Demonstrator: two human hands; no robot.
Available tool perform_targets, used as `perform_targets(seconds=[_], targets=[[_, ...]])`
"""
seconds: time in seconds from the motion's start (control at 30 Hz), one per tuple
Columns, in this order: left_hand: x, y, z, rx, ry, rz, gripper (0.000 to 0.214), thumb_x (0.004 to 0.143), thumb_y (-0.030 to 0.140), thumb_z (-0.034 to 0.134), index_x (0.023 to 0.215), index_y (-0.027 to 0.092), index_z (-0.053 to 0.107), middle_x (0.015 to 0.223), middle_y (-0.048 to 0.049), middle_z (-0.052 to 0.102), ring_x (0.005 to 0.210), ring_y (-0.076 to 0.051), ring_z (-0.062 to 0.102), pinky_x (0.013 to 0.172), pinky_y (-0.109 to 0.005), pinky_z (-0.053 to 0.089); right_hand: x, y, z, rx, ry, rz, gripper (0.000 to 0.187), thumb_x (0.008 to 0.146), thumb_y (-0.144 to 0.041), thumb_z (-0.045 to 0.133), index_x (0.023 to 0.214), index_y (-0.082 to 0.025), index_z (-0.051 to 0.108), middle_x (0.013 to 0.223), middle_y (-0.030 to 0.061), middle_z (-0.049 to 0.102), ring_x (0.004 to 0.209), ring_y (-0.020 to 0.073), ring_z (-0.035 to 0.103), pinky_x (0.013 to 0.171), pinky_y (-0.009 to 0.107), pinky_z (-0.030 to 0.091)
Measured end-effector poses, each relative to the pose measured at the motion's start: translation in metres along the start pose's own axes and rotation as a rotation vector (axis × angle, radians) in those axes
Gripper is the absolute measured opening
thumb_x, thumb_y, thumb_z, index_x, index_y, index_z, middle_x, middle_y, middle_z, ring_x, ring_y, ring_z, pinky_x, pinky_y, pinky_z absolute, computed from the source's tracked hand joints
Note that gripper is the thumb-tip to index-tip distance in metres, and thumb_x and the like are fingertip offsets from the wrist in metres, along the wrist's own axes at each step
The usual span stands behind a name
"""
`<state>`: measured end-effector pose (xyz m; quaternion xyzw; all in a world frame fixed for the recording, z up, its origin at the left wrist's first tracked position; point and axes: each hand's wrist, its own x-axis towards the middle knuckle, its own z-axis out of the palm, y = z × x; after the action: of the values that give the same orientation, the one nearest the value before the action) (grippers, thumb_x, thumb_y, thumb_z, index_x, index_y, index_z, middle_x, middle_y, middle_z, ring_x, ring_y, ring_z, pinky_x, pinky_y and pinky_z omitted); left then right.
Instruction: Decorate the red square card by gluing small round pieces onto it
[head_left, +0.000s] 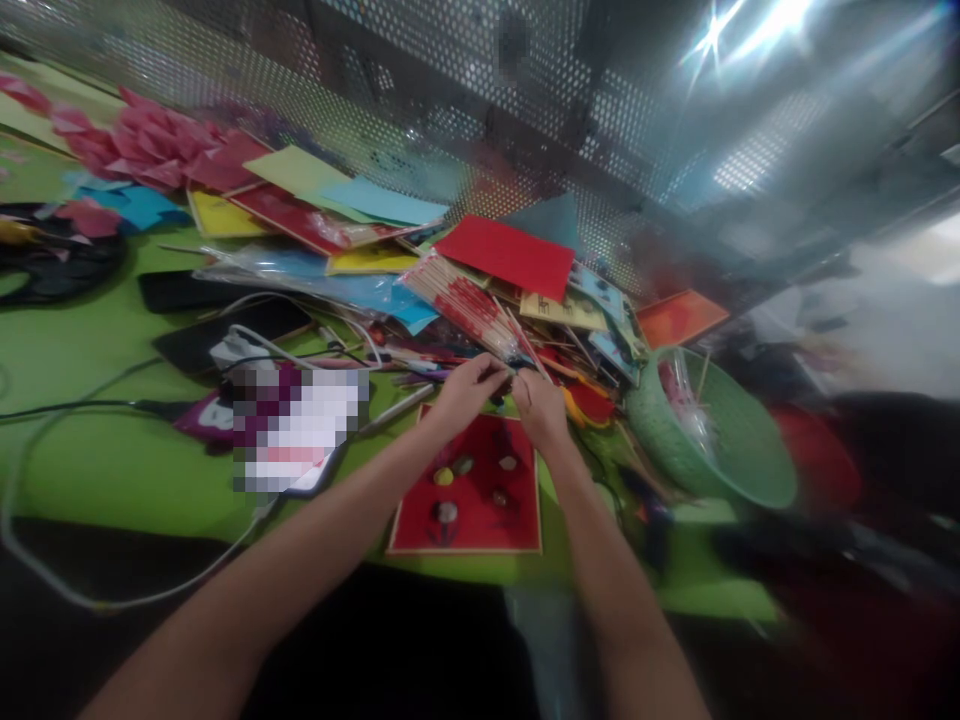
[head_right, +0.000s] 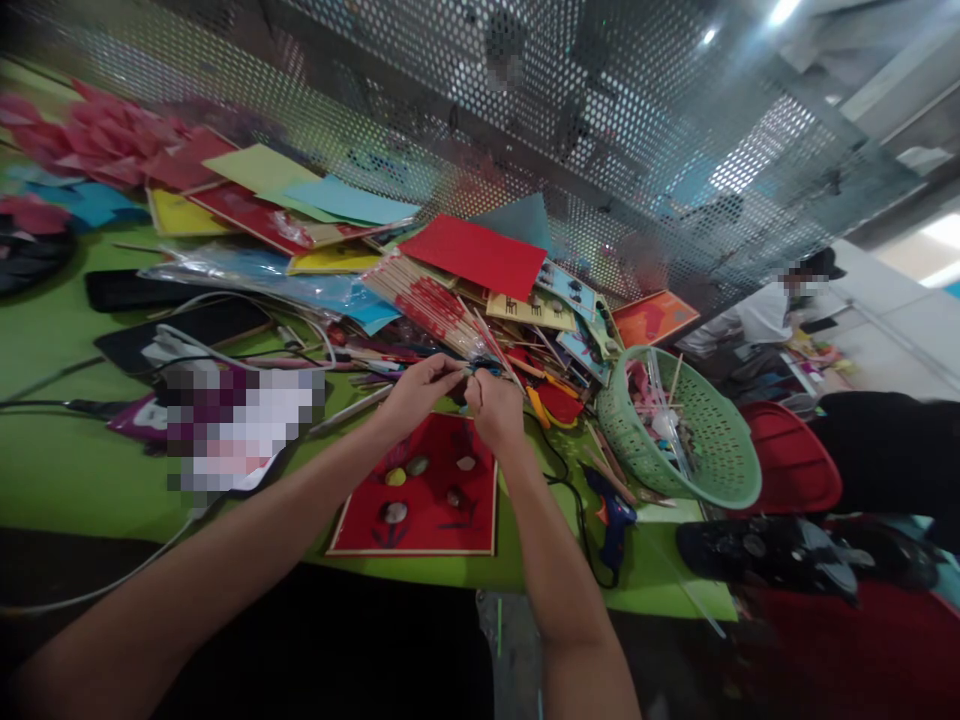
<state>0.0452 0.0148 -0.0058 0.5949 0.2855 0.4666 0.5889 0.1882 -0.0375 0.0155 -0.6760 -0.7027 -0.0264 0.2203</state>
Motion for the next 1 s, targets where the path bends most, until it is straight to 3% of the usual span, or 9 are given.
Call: perform_targets(seconds=[0.4,0.7,0.87,1.0], targets=[[0.002,-0.008,0.002,-0.055,0.027,-0.003,0.018,0.087,0.035,0.061,0.088,0.018,0.064,0.08,-0.0017,0.067,0.076,-0.017,0.061,0.075,-0.03,0.049,0.001,0.004,-0.003,0.073,-0.018,0.013,0.037,0.103,-0.039,0.025,0.082,-0.023,0.051,0.076,0.0033,0.06,0.073,0.0189,0.055,0.067,0.028,0.034],[-0.008,0.005,0.0,0.361,0.09,0.171,0.01,0.091,0.025,0.059,0.092,0.019,0.067,0.089,-0.0035,0.072,0.082,-0.018,0.064,0.078,-0.029,0.046,-0.001,-0.005,-0.005,-0.118,-0.039,-0.023,0.031,0.102,-0.031,0.033,0.087,-0.02,0.058,0.083,0.0072,0.066,0.077,0.0202,0.057,0.067,0.029,0.031],[-0.01,0.009,-0.001,0.462,0.079,0.229,0.011,0.092,0.021,0.057,0.092,0.018,0.067,0.088,-0.0045,0.07,0.08,-0.018,0.061,0.074,-0.028,0.043,0.0,-0.008,-0.005,-0.015,0.014,0.005,0.025,0.095,-0.027,0.04,0.074,-0.021,0.053,0.073,0.0036,0.061,0.069,0.0177,0.052,0.064,0.028,0.028],[-0.009,0.011,0.0,0.392,0.058,0.215,0.012,0.091,0.023,0.058,0.091,0.018,0.068,0.087,-0.0039,0.07,0.079,-0.017,0.06,0.074,-0.028,0.043,-0.001,-0.01,-0.008,0.143,0.078,0.063,0.024,0.088,-0.027,0.044,0.065,-0.022,0.046,0.062,-0.0004,0.052,0.062,0.0153,0.045,0.06,0.028,0.027]])
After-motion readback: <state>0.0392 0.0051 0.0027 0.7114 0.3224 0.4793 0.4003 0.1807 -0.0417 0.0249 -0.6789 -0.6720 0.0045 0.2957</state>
